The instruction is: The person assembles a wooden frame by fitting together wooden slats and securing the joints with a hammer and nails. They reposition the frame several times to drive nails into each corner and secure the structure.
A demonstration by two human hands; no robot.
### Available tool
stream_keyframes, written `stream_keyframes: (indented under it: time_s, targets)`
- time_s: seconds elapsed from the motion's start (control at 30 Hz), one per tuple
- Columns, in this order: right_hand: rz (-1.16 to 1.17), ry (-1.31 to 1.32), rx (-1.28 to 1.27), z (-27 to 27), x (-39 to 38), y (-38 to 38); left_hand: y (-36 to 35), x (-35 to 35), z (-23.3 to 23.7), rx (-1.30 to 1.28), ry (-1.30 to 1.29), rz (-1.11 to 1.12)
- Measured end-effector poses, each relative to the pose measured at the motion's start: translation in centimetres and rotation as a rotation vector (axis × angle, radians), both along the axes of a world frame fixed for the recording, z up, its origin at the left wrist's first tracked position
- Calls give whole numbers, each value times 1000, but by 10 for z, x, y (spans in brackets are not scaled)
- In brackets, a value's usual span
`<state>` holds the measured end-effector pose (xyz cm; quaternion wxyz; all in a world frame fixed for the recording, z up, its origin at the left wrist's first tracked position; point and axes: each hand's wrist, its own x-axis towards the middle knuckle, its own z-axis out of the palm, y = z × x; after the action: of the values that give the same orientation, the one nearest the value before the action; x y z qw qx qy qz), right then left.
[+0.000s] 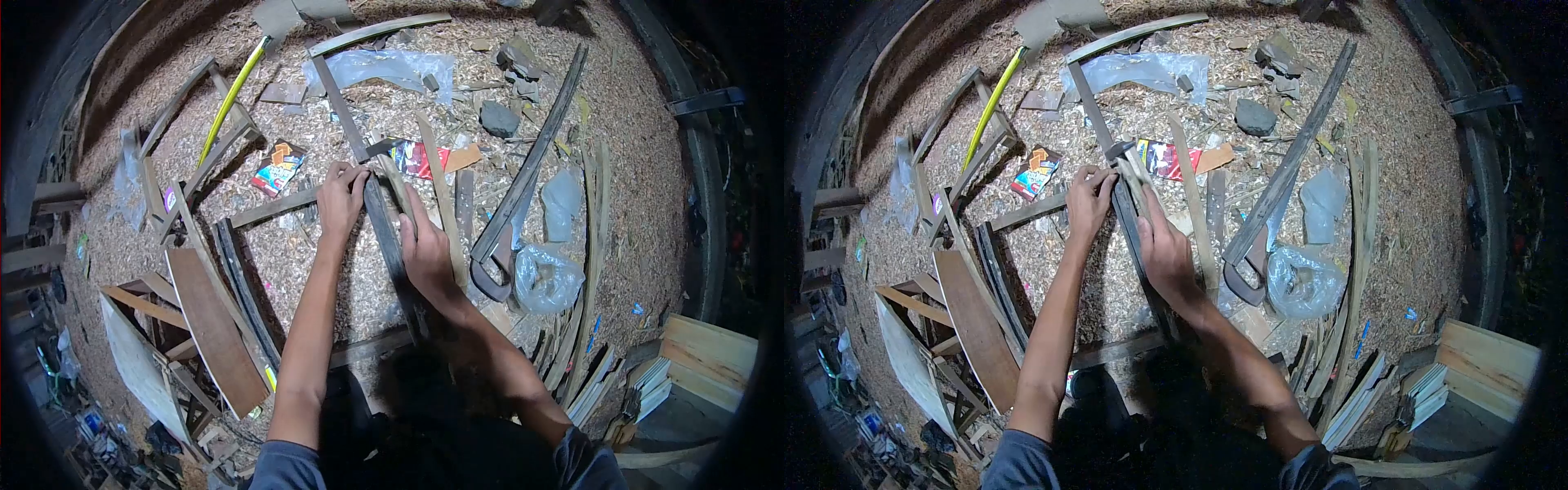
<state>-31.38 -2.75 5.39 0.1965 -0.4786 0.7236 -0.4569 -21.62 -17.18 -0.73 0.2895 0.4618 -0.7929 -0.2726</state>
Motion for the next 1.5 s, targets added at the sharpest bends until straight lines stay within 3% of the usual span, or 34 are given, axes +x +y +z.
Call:
stream_keyframes:
  time_s: [0.1, 0.17, 0.2, 0.27, 0.3, 0.33, 0.4, 0.5, 0.53, 0.6, 0.7, 0.97, 1.1, 1.33, 1.47, 1.5]
  targets:
    - [-71, -36, 40, 0, -3, -1, 3, 0, 0, -1, -2, 7]
    - [82, -40, 445, 7, -16, -1, 2, 0, 0, 5, 0, 17]
    - [81, -44, 446, 10, -15, -2, 2, 0, 0, -7, 4, 16]
    - [5, -59, 212, 16, -17, -1, 3, -2, 0, -14, 11, 12]
    - [-66, -17, -20, 9, -12, -7, 2, -2, 0, 1, 17, 7]
    - [-65, -17, -20, 6, -13, -4, 2, -1, 0, 15, 22, 2]
    - [103, 50, 478, 10, -15, -1, 1, -2, 1, 7, 36, -7]
    - [106, -110, 440, 15, -30, -7, 3, 1, -1, 11, 18, -8]
    - [104, -111, 439, 16, -29, -6, 3, 1, -4, 22, 37, 2]
    - [0, -108, 167, 18, -28, -6, 2, 0, -6, 30, 63, 12]
    - [-35, -32, 136, 15, -28, 0, 6, 1, -5, 73, 135, 30]
    - [27, -71, 237, 15, -25, 21, 5, -6, -9, 51, 16, 89]
    - [11, -65, 310, 37, -16, 21, 3, -7, -13, 90, 89, 101]
    - [38, 161, 239, 63, -8, -2, 3, -12, -7, 231, -36, 96]
    - [44, 102, 499, 95, -9, -8, -5, -12, -7, 255, -37, 89]
    - [40, 135, 452, 90, -10, -11, -3, -10, -7, 294, -49, 71]
